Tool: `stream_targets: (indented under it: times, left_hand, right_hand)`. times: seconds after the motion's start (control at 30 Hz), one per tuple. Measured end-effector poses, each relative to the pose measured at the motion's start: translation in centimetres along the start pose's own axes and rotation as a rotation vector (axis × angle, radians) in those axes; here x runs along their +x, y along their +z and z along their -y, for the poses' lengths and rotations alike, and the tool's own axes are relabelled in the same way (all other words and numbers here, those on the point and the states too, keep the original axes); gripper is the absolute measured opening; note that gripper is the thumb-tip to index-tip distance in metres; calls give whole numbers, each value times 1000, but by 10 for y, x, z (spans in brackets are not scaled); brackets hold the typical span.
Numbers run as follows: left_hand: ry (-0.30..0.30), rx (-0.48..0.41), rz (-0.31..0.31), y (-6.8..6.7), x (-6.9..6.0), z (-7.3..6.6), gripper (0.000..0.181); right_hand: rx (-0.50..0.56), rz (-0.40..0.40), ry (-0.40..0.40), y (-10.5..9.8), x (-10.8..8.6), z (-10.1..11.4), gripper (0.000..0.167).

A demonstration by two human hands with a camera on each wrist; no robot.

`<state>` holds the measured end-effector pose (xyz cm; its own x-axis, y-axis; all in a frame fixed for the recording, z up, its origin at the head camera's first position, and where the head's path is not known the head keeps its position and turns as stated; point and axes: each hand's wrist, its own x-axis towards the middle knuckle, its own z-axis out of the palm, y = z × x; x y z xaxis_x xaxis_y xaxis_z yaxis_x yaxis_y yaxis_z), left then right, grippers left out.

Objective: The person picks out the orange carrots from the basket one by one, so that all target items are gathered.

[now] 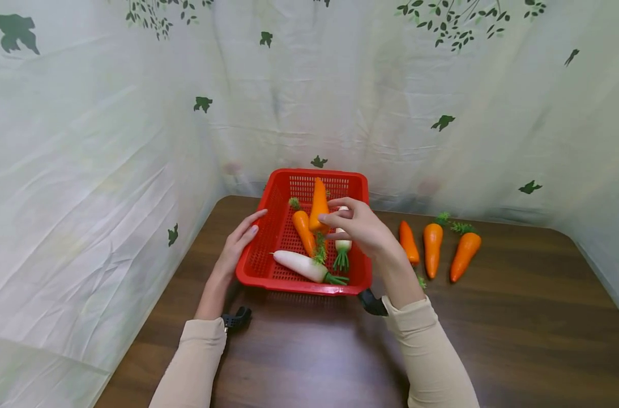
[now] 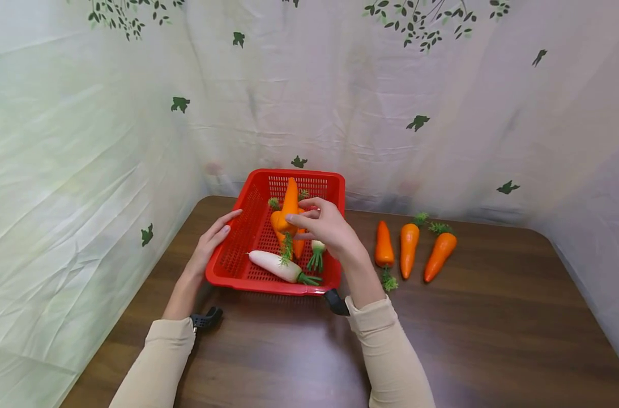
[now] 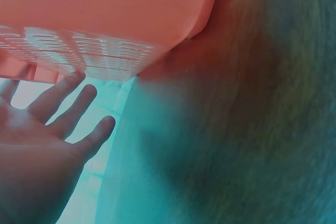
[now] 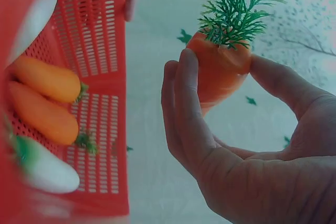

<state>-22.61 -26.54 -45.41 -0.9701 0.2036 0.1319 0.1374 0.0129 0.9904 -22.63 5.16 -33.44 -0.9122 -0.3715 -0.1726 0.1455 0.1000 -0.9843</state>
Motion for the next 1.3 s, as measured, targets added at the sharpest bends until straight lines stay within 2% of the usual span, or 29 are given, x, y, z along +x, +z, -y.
stream_targets:
  times: [0.23, 0.53, 0.63, 0.8, 1.03, 1.3]
  left_hand:
    - [6, 4, -4, 1, 0, 2, 50]
    - [3, 6, -12, -2, -1, 3, 51]
    - [2, 5, -11, -2, 0, 3, 51]
    - [0, -2, -1, -1, 2, 2, 51]
    - [-3, 0, 4, 0, 2, 2, 51]
    - [-4, 12, 3, -1, 1, 2, 51]
  right_hand:
    - [8, -69, -44, -16, -18, -19, 56]
    - [-1, -117, -98, -39, -31, -20, 59]
    - [-8, -145, -97, -56, -37, -23, 59]
    - [-10, -199, -84, -99, -58, -28, 65]
    - [47, -257, -74, -158, -87, -43, 73]
    - [85, -302, -54, -199, -104, -61, 78]
